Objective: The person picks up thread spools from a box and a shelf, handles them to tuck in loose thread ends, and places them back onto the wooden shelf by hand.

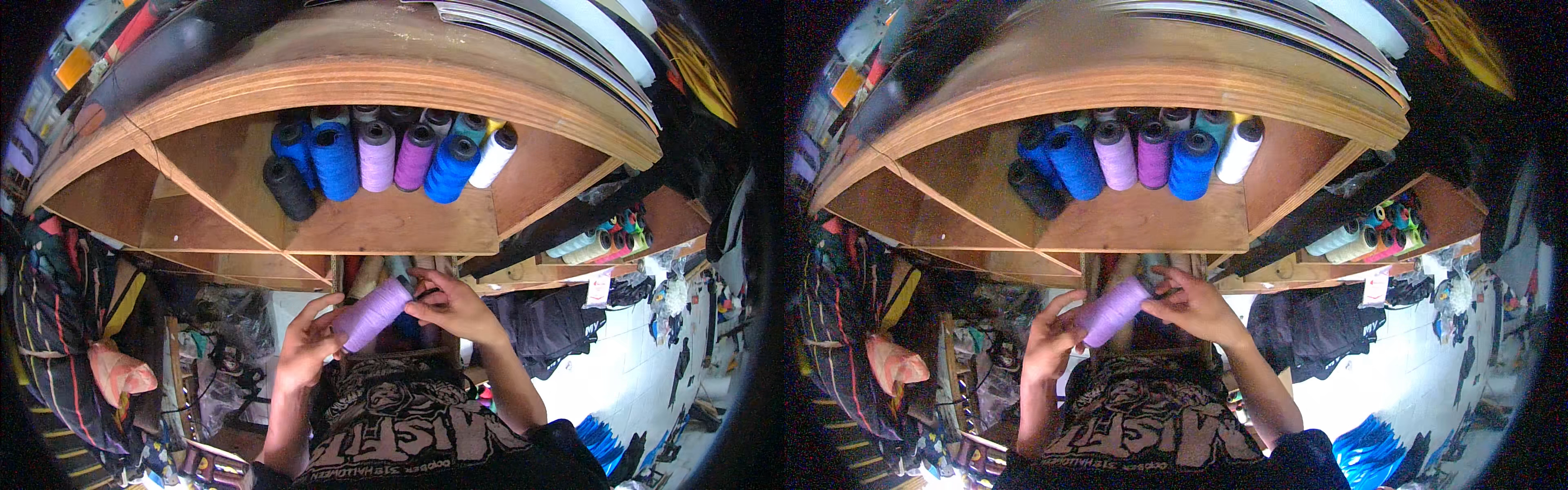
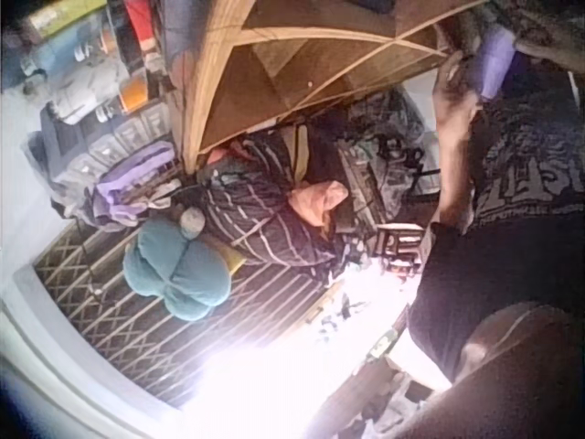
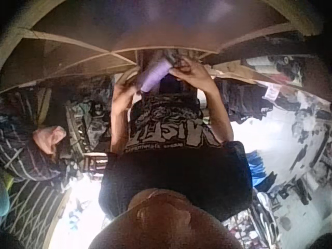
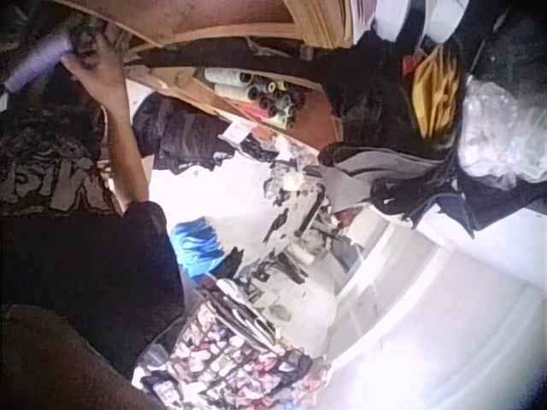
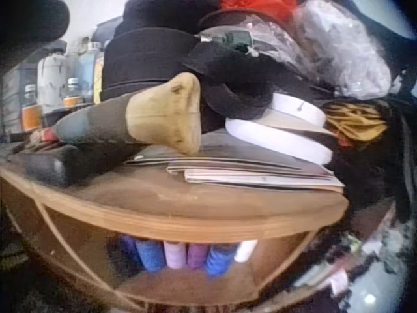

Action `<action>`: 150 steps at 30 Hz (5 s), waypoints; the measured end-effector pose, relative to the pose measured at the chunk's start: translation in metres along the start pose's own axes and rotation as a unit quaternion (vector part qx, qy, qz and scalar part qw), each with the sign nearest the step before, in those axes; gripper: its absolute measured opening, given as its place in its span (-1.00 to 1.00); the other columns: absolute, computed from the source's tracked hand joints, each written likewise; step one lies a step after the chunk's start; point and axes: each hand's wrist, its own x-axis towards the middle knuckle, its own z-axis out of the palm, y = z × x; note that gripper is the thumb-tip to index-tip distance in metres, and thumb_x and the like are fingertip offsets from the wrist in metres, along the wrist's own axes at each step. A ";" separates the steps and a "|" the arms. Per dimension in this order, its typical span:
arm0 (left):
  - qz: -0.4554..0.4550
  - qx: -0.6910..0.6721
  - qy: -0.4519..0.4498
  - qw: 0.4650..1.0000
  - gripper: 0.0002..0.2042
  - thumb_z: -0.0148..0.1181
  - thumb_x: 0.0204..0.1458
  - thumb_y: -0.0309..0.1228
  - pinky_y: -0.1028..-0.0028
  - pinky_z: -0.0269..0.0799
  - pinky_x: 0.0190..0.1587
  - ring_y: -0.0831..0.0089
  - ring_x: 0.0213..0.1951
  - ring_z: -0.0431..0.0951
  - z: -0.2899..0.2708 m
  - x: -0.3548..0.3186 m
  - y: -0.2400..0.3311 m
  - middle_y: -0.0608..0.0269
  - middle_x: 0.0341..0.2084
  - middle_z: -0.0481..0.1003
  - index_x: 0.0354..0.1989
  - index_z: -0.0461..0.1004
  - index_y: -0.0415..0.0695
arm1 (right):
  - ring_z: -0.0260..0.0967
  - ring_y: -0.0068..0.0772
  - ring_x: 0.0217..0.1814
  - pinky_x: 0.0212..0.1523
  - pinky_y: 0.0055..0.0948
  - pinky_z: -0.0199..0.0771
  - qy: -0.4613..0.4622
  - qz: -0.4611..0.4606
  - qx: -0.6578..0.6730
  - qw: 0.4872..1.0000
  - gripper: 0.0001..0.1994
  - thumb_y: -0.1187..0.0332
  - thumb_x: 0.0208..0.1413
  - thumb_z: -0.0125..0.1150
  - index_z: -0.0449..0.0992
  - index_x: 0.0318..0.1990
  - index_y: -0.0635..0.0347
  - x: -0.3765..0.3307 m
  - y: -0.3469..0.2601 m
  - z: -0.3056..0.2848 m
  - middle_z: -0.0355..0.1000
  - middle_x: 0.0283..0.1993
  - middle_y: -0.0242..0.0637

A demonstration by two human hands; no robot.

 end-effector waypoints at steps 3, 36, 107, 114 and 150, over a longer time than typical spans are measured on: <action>-0.047 -0.109 -0.049 0.992 -0.41 0.17 -0.12 -0.59 0.64 0.44 -0.46 0.49 -0.35 0.50 0.006 0.001 0.013 -0.01 -0.11 0.43 0.17 0.16 -0.30 | 0.44 -0.52 -0.28 -0.33 -0.57 0.49 -0.020 -0.063 0.225 0.972 -0.41 0.24 0.09 0.23 0.19 0.15 0.45 -0.001 -0.013 0.010 0.43 -0.18 -0.24; -0.095 -0.426 -0.195 0.878 -0.25 0.17 -0.17 -0.02 0.69 0.11 -0.91 0.52 -0.79 0.23 0.049 0.026 0.011 -0.09 -0.47 0.37 0.06 0.15 -0.41 | 0.28 -0.73 -0.56 -0.52 -0.67 0.28 0.090 -0.144 0.081 0.982 -0.86 0.36 0.09 0.21 0.54 -0.27 0.25 -0.004 -0.066 -0.002 0.41 -0.55 -0.47; 0.214 0.055 0.046 0.974 -0.43 0.38 -0.18 -0.52 0.40 0.31 0.06 0.42 -0.06 0.43 0.077 0.022 0.030 0.06 -0.10 0.44 0.04 0.30 -0.46 | 0.39 -0.18 -0.05 -0.05 -0.32 0.42 0.365 -0.468 -0.210 0.777 -0.72 0.52 -0.27 0.41 0.64 -0.29 0.06 -0.016 -0.073 -0.005 0.37 0.00 -0.17; 0.209 0.083 0.042 0.974 -0.43 0.40 -0.20 -0.52 0.42 0.34 0.03 0.45 -0.09 0.44 0.088 0.017 0.035 0.09 -0.12 0.45 0.02 0.32 -0.47 | 0.36 -0.19 -0.11 -0.14 -0.33 0.42 0.439 -0.509 -0.362 0.646 -0.84 0.43 -0.21 0.38 0.54 -0.43 0.21 -0.012 -0.080 -0.008 0.41 -0.21 -0.25; 0.596 0.455 0.184 0.636 -0.33 0.45 -0.41 -0.62 0.30 0.43 -0.17 0.05 -0.16 0.42 0.078 0.037 0.018 0.01 -0.17 0.32 0.02 0.32 -0.16 | 0.31 -0.17 0.13 0.17 -0.20 0.26 0.129 -0.309 0.389 0.858 -0.33 0.06 0.16 0.05 0.02 0.25 0.36 0.003 -0.066 0.016 0.30 0.09 0.05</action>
